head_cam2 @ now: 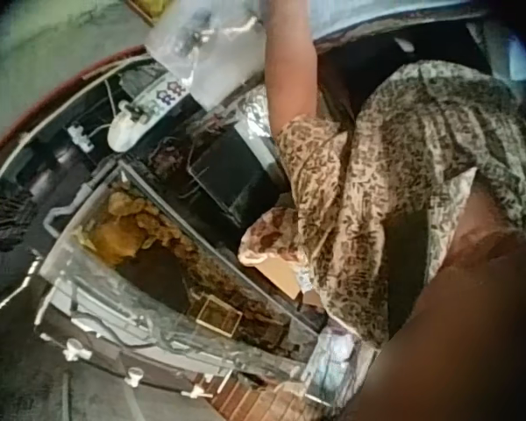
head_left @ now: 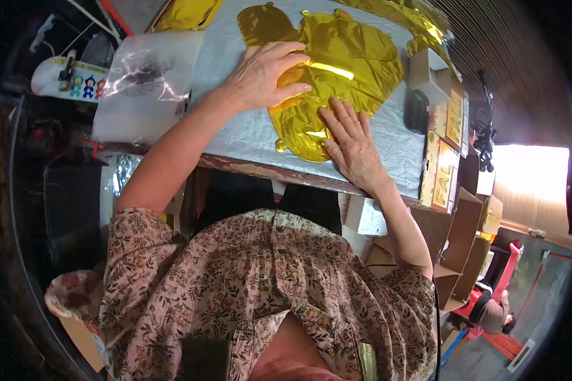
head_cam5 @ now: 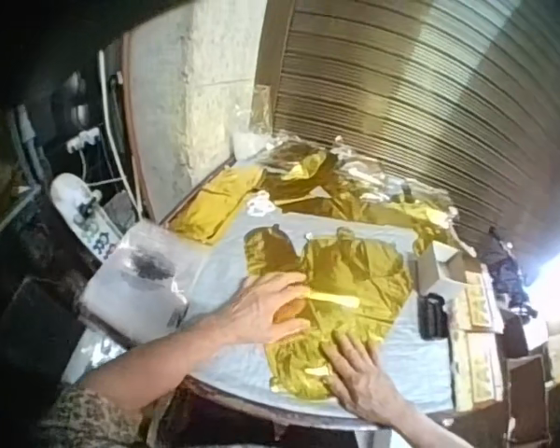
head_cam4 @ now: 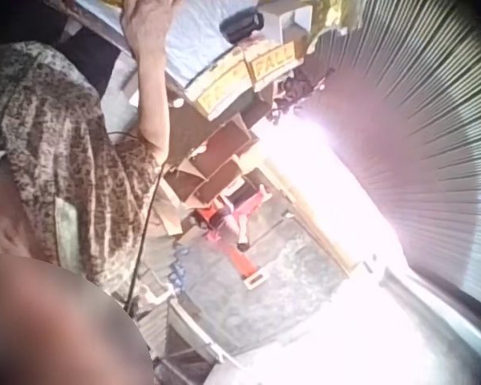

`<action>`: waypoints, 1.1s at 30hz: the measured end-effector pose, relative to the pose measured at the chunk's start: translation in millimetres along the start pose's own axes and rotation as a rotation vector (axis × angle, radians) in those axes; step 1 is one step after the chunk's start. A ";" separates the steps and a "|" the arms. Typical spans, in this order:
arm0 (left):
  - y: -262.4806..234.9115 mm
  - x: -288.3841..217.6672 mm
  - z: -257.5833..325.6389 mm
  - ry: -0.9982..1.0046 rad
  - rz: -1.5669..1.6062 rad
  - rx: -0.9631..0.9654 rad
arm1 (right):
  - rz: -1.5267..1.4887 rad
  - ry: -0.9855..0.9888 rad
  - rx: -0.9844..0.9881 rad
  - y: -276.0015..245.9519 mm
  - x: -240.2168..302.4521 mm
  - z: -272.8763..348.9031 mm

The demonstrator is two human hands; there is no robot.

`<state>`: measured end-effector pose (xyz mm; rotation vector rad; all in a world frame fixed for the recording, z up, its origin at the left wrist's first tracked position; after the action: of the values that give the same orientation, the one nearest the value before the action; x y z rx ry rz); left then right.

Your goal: Folding and organizing gold-colored foil packaging sheets on a workbench.

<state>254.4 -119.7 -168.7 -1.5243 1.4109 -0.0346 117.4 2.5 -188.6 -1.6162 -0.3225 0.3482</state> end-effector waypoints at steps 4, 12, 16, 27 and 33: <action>12.8 -21.4 -16.7 0.136 -0.103 0.086 | -0.005 -0.003 -0.031 -1.3 -0.2 1.4; 34.5 -14.9 -21.5 0.076 -0.184 0.232 | -0.004 -0.002 -0.080 2.4 -1.8 6.2; 34.8 -18.1 -23.3 0.070 -0.175 0.248 | 0.009 -0.001 -0.099 1.9 -3.1 7.1; 34.3 -22.1 -29.4 0.040 -0.133 0.241 | -0.057 0.074 -0.216 -14.0 -16.8 -5.0; 38.0 -12.2 -31.3 -0.024 -0.107 0.286 | 0.049 0.106 -0.195 7.2 -27.5 -39.7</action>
<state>203.9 -122.4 -171.6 -1.3548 1.2451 -0.2714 108.7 -45.5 -192.3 -1.8295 -0.2417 0.2732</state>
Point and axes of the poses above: each hand's wrist, its own z-axis away from the middle knuckle, its own y-axis out of the palm, x = y × z, the point moved 10 cm from there along -z, towards the middle knuckle, and after that the axes turned 15 degrees about z, right-handed, at the moved point
